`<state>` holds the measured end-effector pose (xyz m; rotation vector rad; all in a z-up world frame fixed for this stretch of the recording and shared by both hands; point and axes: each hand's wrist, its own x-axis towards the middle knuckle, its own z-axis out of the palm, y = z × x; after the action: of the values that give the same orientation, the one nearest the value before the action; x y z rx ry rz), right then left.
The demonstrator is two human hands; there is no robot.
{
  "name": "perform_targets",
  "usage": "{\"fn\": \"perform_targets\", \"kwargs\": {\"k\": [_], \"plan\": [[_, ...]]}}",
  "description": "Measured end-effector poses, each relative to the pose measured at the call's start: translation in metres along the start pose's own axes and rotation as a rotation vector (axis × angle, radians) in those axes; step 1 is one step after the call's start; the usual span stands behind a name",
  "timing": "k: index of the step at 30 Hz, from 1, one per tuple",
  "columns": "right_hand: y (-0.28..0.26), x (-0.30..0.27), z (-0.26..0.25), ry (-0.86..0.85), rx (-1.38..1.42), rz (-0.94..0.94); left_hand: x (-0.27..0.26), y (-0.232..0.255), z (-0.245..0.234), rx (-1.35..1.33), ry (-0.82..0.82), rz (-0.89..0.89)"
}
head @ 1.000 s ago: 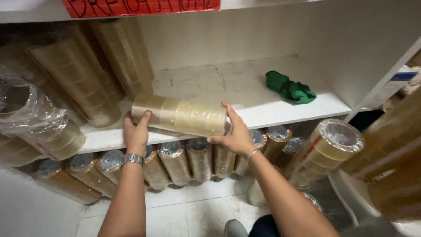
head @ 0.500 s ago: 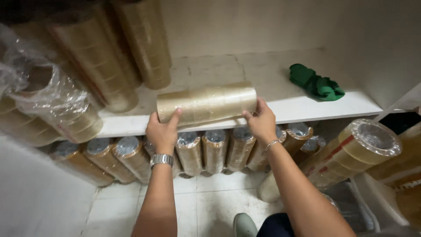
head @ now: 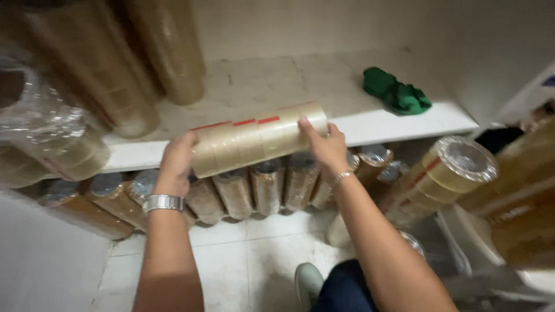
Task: The person wipes a shelf with a cloth and then rearranges rolls of tape on the shelf by hand.
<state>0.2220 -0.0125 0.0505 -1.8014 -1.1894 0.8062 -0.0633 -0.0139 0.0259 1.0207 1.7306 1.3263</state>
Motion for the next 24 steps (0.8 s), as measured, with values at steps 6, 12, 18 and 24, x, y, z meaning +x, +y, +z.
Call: {"fn": "perform_targets", "kwargs": {"k": [6, 12, 18, 24], "plan": [[-0.017, -0.029, -0.004, 0.002, 0.445, 0.218, -0.06, 0.05, -0.009, 0.301, -0.146, -0.06], [-0.026, -0.046, 0.004, -0.061, 1.016, 0.352, -0.026, -0.006, -0.006, 0.154, 0.117, 0.027], [-0.024, -0.046, -0.008, -0.049, 1.19, 0.494, -0.029, 0.006, -0.006, 0.069, 0.001, -0.04], [-0.048, -0.077, -0.064, -0.036, 1.135, 0.447, -0.075, 0.059, 0.014, 0.066, -0.082, -0.066]]}}
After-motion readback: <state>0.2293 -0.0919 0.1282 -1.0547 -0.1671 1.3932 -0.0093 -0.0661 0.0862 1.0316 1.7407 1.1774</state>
